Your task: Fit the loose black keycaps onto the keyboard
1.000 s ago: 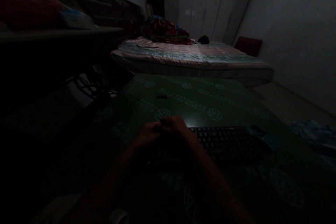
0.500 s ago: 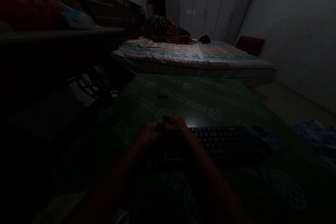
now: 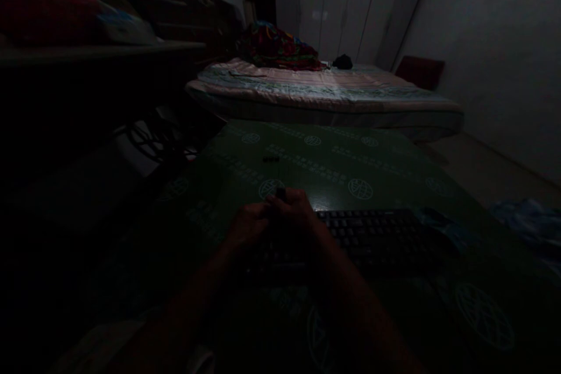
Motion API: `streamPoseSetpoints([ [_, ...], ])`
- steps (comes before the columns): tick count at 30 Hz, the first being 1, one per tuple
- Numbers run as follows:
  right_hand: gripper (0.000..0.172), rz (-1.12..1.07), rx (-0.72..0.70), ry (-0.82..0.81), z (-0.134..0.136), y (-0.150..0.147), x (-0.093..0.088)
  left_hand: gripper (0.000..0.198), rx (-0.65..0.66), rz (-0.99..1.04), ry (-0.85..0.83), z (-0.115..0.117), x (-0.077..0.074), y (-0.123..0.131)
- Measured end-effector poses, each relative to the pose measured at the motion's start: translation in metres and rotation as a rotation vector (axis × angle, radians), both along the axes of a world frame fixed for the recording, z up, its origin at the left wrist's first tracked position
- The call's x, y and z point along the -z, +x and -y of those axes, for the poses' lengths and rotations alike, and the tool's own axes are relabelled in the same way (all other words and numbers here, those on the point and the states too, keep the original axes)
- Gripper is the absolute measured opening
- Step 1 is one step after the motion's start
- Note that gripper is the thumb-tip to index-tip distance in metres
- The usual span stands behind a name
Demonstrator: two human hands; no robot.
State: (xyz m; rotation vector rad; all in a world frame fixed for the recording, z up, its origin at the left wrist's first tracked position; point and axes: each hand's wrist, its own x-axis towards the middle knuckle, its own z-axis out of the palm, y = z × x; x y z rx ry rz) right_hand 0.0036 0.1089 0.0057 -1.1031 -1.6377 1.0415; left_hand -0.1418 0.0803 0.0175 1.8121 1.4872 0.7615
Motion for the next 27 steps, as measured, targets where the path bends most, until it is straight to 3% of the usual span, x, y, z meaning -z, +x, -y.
streamPoseSetpoints([
  [4, 0.034, -0.114, -0.006, -0.071, 0.003, -0.003, -0.003, 0.020, -0.015, 0.024, 0.022, 0.000, 0.001, 0.000],
  [10, 0.038, -0.246, 0.133, -0.059, 0.002, -0.002, -0.012, 0.011, -0.050, 0.090, 0.050, -0.002, -0.003, -0.002],
  [16, 0.052, -0.234, 0.234, -0.107, 0.003, 0.006, -0.023, 0.004, -0.209, 0.278, 0.041, -0.002, -0.016, -0.009],
  [22, 0.041, 0.057, 0.191, 0.101, 0.008, 0.005, -0.036, 0.023, -0.297, 0.749, -0.159, -0.002, -0.022, -0.020],
  [27, 0.033, 0.031, 0.006, 0.144, 0.020, -0.007, -0.048, 0.030, -0.275, 0.992, -0.262, 0.003, -0.029, -0.021],
])
